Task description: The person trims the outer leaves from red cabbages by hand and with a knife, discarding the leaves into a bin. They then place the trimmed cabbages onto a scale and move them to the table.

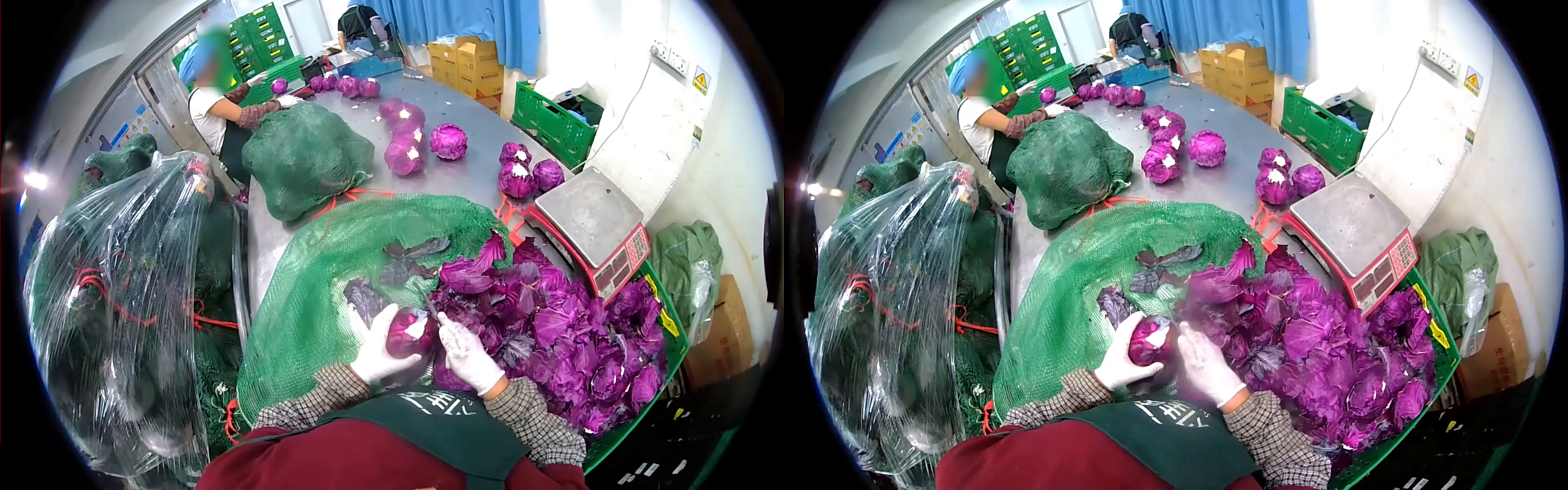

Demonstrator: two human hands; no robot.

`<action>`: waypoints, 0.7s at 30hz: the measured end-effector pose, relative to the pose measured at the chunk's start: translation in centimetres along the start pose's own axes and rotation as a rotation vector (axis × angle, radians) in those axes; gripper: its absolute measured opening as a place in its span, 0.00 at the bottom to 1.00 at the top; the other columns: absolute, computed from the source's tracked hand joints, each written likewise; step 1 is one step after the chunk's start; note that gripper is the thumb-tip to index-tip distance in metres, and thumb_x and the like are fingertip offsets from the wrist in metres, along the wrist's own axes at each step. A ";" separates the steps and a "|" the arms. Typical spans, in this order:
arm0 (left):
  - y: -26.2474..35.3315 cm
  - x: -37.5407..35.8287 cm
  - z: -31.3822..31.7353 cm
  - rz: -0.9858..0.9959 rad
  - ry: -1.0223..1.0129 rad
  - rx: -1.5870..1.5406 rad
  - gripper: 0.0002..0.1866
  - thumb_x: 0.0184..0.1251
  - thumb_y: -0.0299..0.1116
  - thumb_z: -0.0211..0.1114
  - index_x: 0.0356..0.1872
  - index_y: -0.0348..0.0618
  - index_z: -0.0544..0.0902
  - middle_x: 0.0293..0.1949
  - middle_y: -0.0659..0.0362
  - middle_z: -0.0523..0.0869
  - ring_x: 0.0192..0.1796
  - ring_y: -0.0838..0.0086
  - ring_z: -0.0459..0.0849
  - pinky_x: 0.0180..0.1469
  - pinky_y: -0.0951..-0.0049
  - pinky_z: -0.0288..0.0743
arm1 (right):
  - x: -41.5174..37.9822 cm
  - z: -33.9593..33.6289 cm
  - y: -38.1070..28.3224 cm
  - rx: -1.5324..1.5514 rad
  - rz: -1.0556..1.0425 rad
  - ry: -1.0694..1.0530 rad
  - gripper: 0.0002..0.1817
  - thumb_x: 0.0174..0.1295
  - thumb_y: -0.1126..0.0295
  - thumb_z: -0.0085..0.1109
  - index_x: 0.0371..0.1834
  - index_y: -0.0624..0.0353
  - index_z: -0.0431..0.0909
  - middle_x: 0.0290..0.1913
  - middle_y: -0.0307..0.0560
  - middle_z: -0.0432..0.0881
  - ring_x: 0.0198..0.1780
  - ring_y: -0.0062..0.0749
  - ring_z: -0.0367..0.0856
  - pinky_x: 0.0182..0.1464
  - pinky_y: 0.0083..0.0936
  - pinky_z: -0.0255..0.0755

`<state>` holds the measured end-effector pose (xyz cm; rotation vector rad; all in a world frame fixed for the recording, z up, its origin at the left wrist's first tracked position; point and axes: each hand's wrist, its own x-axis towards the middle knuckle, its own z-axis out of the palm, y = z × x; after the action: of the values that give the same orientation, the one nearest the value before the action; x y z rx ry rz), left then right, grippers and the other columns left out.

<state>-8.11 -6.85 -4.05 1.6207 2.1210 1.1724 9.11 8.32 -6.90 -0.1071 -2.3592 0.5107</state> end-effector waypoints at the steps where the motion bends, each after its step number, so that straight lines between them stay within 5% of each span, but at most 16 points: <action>1: 0.0 -0.3 0.2 0.003 -0.002 -0.013 0.58 0.40 0.44 0.83 0.72 0.36 0.57 0.67 0.43 0.65 0.69 0.53 0.67 0.72 0.59 0.61 | -0.5 0.8 -0.5 0.163 0.159 -0.003 0.21 0.73 0.67 0.45 0.61 0.73 0.70 0.61 0.67 0.75 0.60 0.55 0.76 0.65 0.38 0.69; 5: 0.7 -0.1 0.3 -0.006 -0.029 0.100 0.59 0.40 0.45 0.83 0.72 0.34 0.56 0.66 0.42 0.65 0.70 0.51 0.66 0.73 0.59 0.61 | -0.2 -0.2 -1.4 0.244 0.388 -0.154 0.28 0.75 0.61 0.41 0.70 0.71 0.61 0.66 0.70 0.69 0.66 0.55 0.70 0.67 0.37 0.66; 8: 1.0 0.0 0.3 -0.032 -0.033 0.089 0.58 0.40 0.45 0.83 0.71 0.33 0.56 0.66 0.42 0.65 0.70 0.51 0.66 0.73 0.59 0.60 | 1.3 -1.2 -2.8 0.264 0.485 -0.231 0.23 0.72 0.71 0.46 0.67 0.74 0.64 0.67 0.67 0.69 0.67 0.52 0.71 0.68 0.35 0.66; 12: 1.1 0.2 0.2 -0.032 -0.044 0.089 0.58 0.41 0.45 0.82 0.71 0.32 0.56 0.66 0.41 0.65 0.70 0.51 0.65 0.73 0.59 0.59 | 2.1 -1.8 -3.3 0.240 0.504 -0.270 0.27 0.73 0.68 0.44 0.71 0.71 0.59 0.67 0.66 0.69 0.69 0.52 0.68 0.69 0.34 0.65; 15: 1.1 0.4 0.3 -0.033 -0.039 0.103 0.58 0.41 0.45 0.82 0.71 0.31 0.56 0.66 0.41 0.65 0.70 0.49 0.66 0.74 0.58 0.58 | 2.0 -1.0 -3.1 0.155 0.445 -0.217 0.27 0.73 0.66 0.44 0.71 0.70 0.60 0.64 0.65 0.72 0.65 0.51 0.72 0.63 0.34 0.72; 18: 1.4 0.5 0.4 -0.050 -0.034 0.127 0.57 0.41 0.45 0.81 0.70 0.28 0.57 0.67 0.38 0.65 0.70 0.47 0.65 0.74 0.57 0.58 | 4.7 -2.9 -4.1 0.128 0.633 -0.405 0.25 0.72 0.66 0.44 0.68 0.70 0.63 0.62 0.64 0.74 0.58 0.49 0.79 0.53 0.33 0.78; 21: 1.5 0.2 1.0 -0.050 0.016 0.145 0.55 0.41 0.45 0.80 0.67 0.24 0.60 0.67 0.35 0.64 0.71 0.45 0.63 0.73 0.56 0.59 | 4.8 -1.7 -2.3 -0.026 0.472 -0.343 0.17 0.72 0.67 0.42 0.55 0.67 0.73 0.48 0.59 0.81 0.43 0.50 0.83 0.42 0.38 0.80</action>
<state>-6.48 -6.11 -3.62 1.6108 2.2913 1.0413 6.81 7.84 -1.80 -0.6445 -2.6802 0.7725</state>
